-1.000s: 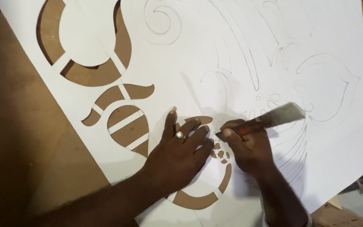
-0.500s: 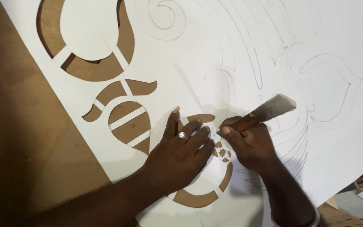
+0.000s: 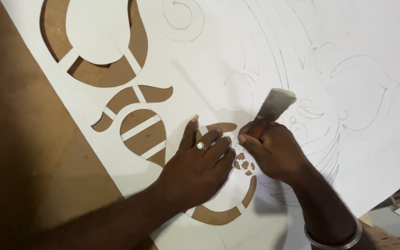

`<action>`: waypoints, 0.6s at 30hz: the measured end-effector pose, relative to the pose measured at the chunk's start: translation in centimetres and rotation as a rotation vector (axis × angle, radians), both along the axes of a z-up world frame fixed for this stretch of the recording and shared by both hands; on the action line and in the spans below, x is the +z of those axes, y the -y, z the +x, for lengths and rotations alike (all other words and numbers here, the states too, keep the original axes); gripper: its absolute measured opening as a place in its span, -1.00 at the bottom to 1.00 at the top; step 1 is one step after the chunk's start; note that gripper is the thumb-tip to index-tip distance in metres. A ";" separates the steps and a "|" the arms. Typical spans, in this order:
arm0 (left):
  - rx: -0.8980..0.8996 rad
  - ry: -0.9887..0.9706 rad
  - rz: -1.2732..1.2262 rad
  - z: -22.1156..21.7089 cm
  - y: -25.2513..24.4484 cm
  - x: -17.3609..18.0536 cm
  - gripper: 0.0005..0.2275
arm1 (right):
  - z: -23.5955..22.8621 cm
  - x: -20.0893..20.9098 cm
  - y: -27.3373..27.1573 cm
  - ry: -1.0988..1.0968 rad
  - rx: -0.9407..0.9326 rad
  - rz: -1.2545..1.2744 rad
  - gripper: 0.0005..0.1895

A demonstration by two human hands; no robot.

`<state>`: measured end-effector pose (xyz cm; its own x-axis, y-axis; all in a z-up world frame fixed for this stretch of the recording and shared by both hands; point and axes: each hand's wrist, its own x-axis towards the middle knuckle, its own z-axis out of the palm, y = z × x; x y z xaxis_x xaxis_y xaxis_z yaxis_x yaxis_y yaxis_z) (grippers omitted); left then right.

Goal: Using a scraper to cut out a decorative pattern from a white sheet.

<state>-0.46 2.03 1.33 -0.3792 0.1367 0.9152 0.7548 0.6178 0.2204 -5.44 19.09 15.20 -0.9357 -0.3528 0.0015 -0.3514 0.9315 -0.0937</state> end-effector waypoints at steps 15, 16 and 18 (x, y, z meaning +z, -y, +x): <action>0.020 -0.009 0.024 -0.2 0.1 -0.1 -0.73 | 0.1 -1.4 -1.2 -0.008 0.044 -0.295 -0.67; 0.017 -0.012 0.029 -0.1 0.0 -0.2 -0.76 | 0.2 -1.5 -1.2 -0.017 0.055 -0.292 -0.65; 0.015 -0.017 0.033 -0.1 -0.1 -0.3 -0.78 | 0.2 -1.6 -1.2 -0.028 0.066 -0.290 -0.63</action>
